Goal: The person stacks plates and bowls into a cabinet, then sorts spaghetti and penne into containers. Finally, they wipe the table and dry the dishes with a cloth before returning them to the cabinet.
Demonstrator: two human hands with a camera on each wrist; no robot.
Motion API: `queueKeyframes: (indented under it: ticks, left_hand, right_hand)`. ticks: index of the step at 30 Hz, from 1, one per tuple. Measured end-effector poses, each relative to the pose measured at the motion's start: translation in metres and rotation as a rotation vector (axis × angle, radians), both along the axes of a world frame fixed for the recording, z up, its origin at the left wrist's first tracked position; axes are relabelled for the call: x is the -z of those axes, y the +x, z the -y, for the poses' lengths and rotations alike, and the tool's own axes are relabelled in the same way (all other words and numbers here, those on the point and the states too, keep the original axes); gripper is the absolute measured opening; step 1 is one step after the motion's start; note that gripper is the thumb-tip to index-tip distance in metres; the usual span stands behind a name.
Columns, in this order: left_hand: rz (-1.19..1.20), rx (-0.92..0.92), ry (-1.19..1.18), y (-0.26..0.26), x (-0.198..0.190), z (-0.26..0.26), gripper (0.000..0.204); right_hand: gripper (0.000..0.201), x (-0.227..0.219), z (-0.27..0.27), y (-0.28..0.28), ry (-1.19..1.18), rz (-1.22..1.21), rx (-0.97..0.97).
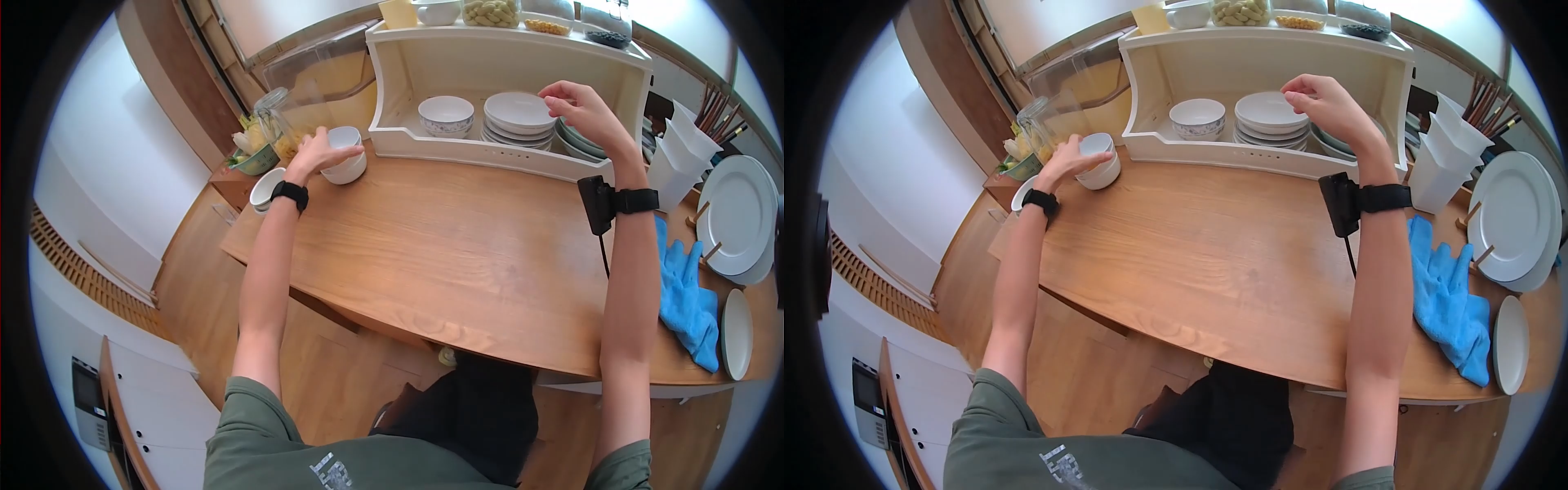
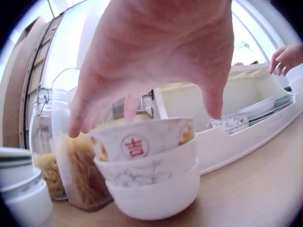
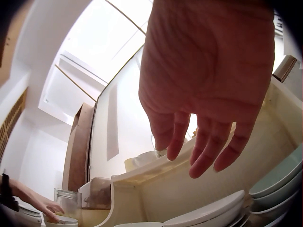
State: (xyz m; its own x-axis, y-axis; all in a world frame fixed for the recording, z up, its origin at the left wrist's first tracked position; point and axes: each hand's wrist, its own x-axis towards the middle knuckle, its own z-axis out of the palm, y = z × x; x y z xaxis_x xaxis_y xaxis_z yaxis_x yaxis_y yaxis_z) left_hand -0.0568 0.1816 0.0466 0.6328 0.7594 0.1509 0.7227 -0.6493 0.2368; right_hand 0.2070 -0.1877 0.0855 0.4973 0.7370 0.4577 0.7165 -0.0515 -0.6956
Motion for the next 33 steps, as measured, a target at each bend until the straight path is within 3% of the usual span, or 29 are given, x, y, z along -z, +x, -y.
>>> queueKeyframes:
  ticks: [5,10,13,18,23,26,33]
  left_hand:
    - [0.064,-0.028,0.054,0.002,0.011,-0.005,0.113]
    - [0.076,-0.037,-0.066,0.004,0.008,-0.008,0.113]
    - [0.147,-0.051,0.008,0.004,0.009,-0.005,0.11]
    - [0.32,0.083,0.097,0.015,-0.023,0.007,0.105]
    - [0.372,0.287,0.096,0.073,-0.049,0.037,0.104]
    - [0.381,0.369,-0.027,0.116,-0.045,0.055,0.105]
    - [0.332,0.372,0.054,0.182,-0.017,0.059,0.107]
  right_hand:
    - [0.026,0.006,-0.003,0.01,0.029,0.036,-0.02]
    - [0.027,0.006,-0.003,0.013,0.05,0.02,-0.046]
    - [0.026,0.004,0.001,0.013,0.016,0.031,-0.03]
    - [0.026,0.001,0.002,0.014,-0.022,0.031,-0.004]
    - [0.026,0.002,0.003,0.017,-0.03,0.027,-0.015]
    - [0.026,0.002,0.005,0.017,-0.03,0.014,-0.008]
    - [0.027,0.005,0.004,0.022,-0.011,0.001,-0.002]
